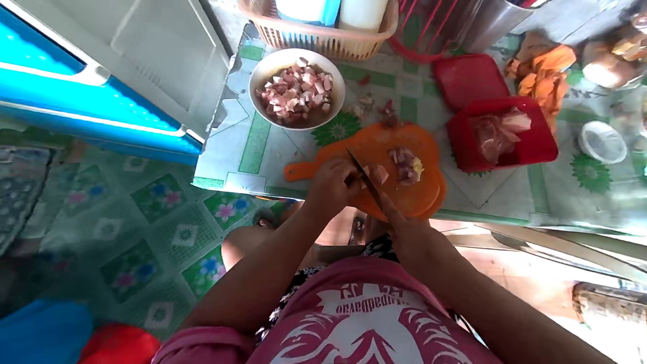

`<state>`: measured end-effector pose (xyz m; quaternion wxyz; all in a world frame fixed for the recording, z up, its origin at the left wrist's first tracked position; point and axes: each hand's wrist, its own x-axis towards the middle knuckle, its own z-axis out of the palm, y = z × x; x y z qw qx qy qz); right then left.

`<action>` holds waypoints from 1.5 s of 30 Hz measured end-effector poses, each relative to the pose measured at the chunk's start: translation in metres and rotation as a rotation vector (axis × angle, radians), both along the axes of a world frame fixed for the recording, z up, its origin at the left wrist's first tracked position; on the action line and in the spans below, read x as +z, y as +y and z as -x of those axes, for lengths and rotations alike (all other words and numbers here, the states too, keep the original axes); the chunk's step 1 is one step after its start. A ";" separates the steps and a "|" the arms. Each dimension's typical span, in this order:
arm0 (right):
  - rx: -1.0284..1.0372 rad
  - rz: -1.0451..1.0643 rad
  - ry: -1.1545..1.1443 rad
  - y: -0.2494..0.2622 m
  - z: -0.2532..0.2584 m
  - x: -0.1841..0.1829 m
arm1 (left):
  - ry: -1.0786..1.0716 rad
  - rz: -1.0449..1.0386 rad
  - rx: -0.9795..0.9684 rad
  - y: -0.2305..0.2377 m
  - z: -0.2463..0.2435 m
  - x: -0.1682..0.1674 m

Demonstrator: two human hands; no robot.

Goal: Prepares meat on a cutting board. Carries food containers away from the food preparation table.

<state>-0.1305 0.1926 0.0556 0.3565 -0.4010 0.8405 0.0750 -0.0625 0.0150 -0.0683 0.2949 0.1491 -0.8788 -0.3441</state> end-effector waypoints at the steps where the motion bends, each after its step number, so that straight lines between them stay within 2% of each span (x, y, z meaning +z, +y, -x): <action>1: 0.003 0.009 0.007 -0.013 0.004 -0.005 | -0.025 -0.009 -0.003 0.000 -0.001 0.002; 5: -0.015 0.074 0.015 -0.041 0.013 -0.021 | -0.031 0.007 0.036 0.000 -0.001 0.002; 12: -0.037 -0.017 -0.016 0.014 -0.009 -0.006 | 0.017 0.000 0.039 0.004 -0.002 0.001; 20: 0.001 0.081 -0.006 -0.036 0.015 -0.032 | 0.004 0.039 0.023 0.001 -0.003 0.001; 26: 0.012 0.025 -0.016 0.012 0.002 -0.018 | -0.002 -0.011 0.092 0.003 -0.001 0.005; 29: -0.006 0.013 -0.083 0.018 0.010 -0.012 | -0.022 -0.010 0.103 0.003 0.001 0.007; 32: -0.043 0.142 -0.223 0.016 0.039 -0.012 | -0.026 -0.072 0.088 -0.001 -0.002 0.008; 37: -0.024 0.240 -0.295 0.002 0.061 -0.029 | 0.009 -0.101 0.022 -0.004 -0.003 0.007; 39: -0.089 0.298 -0.389 -0.004 0.065 -0.040 | 0.022 -0.104 -0.013 -0.005 -0.006 0.008; 42: -0.218 0.387 -0.574 0.001 0.074 -0.044 | -0.088 -0.169 0.012 -0.008 -0.014 0.020; 45: -0.283 0.473 -0.732 0.014 0.074 -0.032 | -0.270 -0.193 0.063 -0.016 -0.024 0.036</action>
